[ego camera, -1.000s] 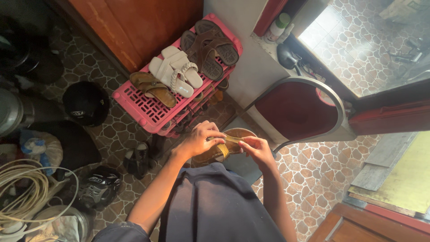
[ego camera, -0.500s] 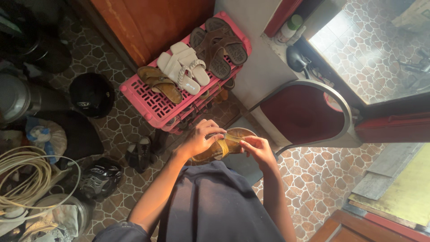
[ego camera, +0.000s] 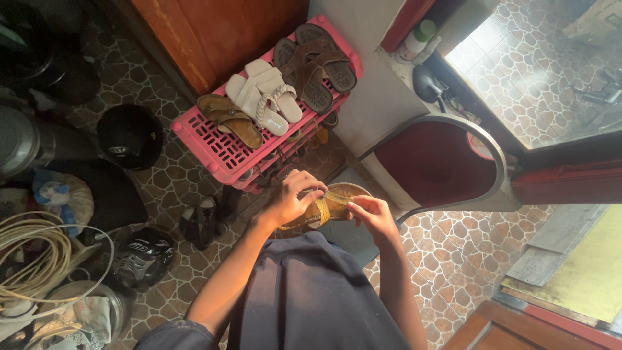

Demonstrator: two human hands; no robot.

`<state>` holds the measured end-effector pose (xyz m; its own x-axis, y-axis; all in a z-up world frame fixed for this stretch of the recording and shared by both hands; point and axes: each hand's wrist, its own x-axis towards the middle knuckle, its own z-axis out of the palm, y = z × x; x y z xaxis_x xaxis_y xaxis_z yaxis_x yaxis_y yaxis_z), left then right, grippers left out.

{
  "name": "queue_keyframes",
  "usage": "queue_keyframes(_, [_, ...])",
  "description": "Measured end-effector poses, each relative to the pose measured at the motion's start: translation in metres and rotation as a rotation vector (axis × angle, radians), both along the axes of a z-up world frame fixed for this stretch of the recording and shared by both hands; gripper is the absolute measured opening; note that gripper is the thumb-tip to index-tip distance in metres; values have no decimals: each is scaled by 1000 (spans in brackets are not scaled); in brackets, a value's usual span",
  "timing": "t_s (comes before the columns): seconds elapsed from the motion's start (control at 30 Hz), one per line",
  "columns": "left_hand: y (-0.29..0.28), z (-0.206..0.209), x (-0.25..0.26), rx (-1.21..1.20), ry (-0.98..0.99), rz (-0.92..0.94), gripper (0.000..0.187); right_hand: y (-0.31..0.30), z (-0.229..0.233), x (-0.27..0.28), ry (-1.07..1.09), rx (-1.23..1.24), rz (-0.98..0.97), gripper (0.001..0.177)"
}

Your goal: The person picks up a pair of tan sandals from a pink shoe rack and repeatedly wipes the straps and insoles with a small cloth. The person turns the sandals over to clean different sides and continues wiping until the end of the clip.

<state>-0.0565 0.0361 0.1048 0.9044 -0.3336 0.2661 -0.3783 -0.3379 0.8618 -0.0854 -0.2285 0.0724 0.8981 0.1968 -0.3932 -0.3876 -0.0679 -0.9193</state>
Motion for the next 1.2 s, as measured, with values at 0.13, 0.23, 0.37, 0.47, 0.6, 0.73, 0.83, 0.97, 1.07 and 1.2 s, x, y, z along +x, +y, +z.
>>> queue_keyframes(0.13, [-5, 5, -6, 109, -24, 28, 25, -1, -2, -3, -17, -35, -14, 28])
queue_keyframes(0.23, [-10, 3, -7, 202, -85, 67, 29, 0, -3, -3, -8, -33, -16, 28])
queue_keyframes(0.37, [-13, -7, -6, 168, -109, 111, 23, 0, -3, -5, -16, -7, -25, 29])
queue_keyframes(0.47, [-11, -17, -4, 148, -101, 147, 21, 2, -4, -5, -12, -6, -41, 29])
queue_keyframes(0.6, [-11, -25, -1, 74, -34, 157, 18, 3, -5, -6, -18, -7, -68, 29])
queue_keyframes(0.73, [-15, -25, 0, -29, 104, 116, 28, 4, -4, -8, -29, 3, -94, 29])
queue_keyframes(0.83, [-18, -19, 3, -80, 58, 107, 51, 4, -4, -8, -43, 24, -126, 29])
queue_keyframes(0.97, [-16, -11, 4, -54, -53, 201, 44, 2, -7, -10, -73, 76, -223, 27])
queue_keyframes(1.07, [-15, -9, 2, -90, 29, 259, 36, -5, -13, -10, -35, 109, -369, 26])
queue_keyframes(1.2, [-16, -12, -4, -132, 159, 162, 32, -16, -25, -10, 53, 328, -491, 26])
